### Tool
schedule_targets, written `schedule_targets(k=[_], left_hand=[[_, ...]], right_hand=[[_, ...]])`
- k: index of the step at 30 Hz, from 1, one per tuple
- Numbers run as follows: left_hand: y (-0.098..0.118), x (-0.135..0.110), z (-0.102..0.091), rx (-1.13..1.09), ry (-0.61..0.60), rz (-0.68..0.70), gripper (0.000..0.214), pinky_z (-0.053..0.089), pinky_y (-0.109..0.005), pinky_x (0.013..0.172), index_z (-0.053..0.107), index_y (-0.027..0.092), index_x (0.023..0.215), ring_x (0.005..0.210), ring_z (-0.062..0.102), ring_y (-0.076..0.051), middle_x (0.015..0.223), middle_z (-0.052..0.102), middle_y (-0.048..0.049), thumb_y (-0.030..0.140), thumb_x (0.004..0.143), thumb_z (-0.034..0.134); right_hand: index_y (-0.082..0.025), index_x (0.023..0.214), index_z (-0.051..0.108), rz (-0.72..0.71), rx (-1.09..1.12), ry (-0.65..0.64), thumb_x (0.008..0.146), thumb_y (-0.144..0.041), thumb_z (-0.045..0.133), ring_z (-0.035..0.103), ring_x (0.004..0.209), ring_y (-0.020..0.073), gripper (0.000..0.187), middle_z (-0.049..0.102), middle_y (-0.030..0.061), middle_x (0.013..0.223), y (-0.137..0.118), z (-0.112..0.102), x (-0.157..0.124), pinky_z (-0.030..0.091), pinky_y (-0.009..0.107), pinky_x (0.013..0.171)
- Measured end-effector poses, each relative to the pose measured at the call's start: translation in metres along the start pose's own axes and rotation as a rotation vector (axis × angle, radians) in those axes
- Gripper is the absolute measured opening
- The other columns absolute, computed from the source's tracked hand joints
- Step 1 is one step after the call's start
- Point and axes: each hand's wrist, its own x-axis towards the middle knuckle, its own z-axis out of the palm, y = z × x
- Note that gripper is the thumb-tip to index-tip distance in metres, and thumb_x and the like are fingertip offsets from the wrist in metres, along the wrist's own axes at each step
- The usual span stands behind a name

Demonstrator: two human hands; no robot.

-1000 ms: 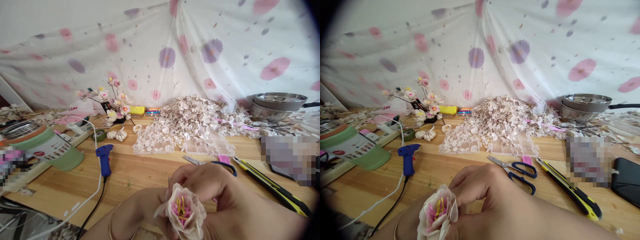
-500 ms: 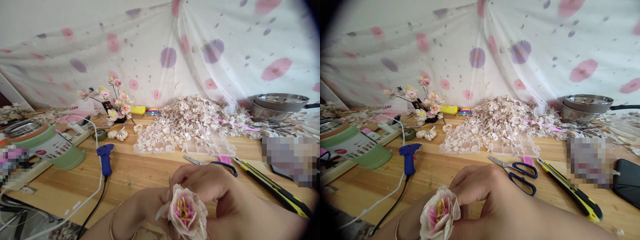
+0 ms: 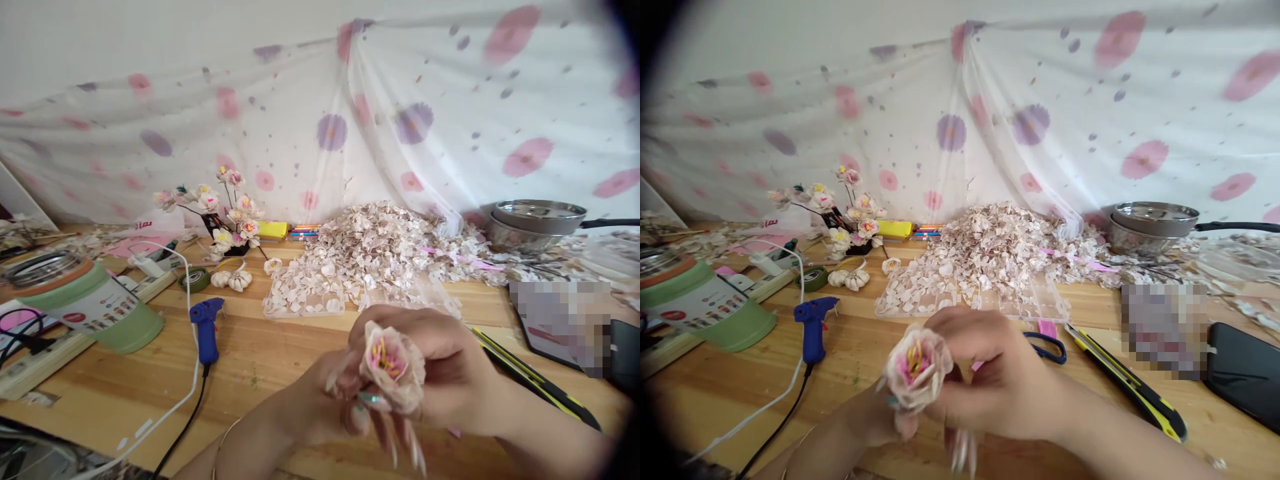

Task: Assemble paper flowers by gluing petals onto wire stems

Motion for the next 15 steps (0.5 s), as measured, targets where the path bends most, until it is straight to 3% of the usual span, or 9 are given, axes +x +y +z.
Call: schedule_targets(k=[2, 5, 9, 15], left_hand=[[0.000, 0.009, 0.000, -0.003, 0.089, 0.039, 0.045, 0.054, -0.032, 0.079, 0.064, 0.020, 0.108, 0.092, 0.066, -0.022, 0.098, 0.070, -0.0082, 0.056, 0.088, 0.045], [-0.007, 0.019, 0.002, 0.178, 0.287, 0.093, 0.033, 0.050, -0.036, 0.089, 0.062, 0.020, 0.114, 0.101, 0.063, -0.022, 0.109, 0.069, -0.0088, 0.039, 0.093, 0.046], [-0.021, 0.025, 0.004, 0.481, 0.375, 0.192, 0.029, 0.051, -0.035, 0.086, 0.065, 0.020, 0.109, 0.096, 0.065, -0.021, 0.103, 0.071, -0.0074, 0.014, 0.090, 0.044], [-0.036, 0.024, -0.005, 0.576, 0.492, 0.244, 0.032, 0.055, -0.034, 0.079, 0.068, 0.024, 0.104, 0.087, 0.069, -0.020, 0.099, 0.074, -0.0030, 0.009, 0.084, 0.049]], right_hand=[[-0.015, 0.073, 0.069, -0.042, -0.103, 0.104, 0.080, -0.017, 0.067, 0.059, 0.069, 0.0149, 0.008, 0.065, 0.0052, 0.066, -0.004, -0.011, 0.000, 0.049, 0.027, 0.065], [-0.018, 0.078, 0.070, -0.029, -0.263, 0.198, 0.079, -0.011, 0.067, 0.061, 0.074, 0.0154, 0.007, 0.069, 0.0051, 0.079, -0.010, -0.024, -0.002, 0.050, 0.029, 0.070], [-0.018, 0.078, 0.070, -0.083, -0.392, 0.129, 0.081, -0.013, 0.064, 0.062, 0.076, 0.0166, 0.009, 0.070, 0.0048, 0.077, -0.011, -0.027, -0.001, 0.051, 0.032, 0.073], [-0.018, 0.083, 0.067, -0.217, -0.427, 0.024, 0.086, -0.016, 0.059, 0.063, 0.078, 0.0167, 0.008, 0.070, 0.0051, 0.074, -0.005, -0.016, -0.001, 0.051, 0.034, 0.078]])
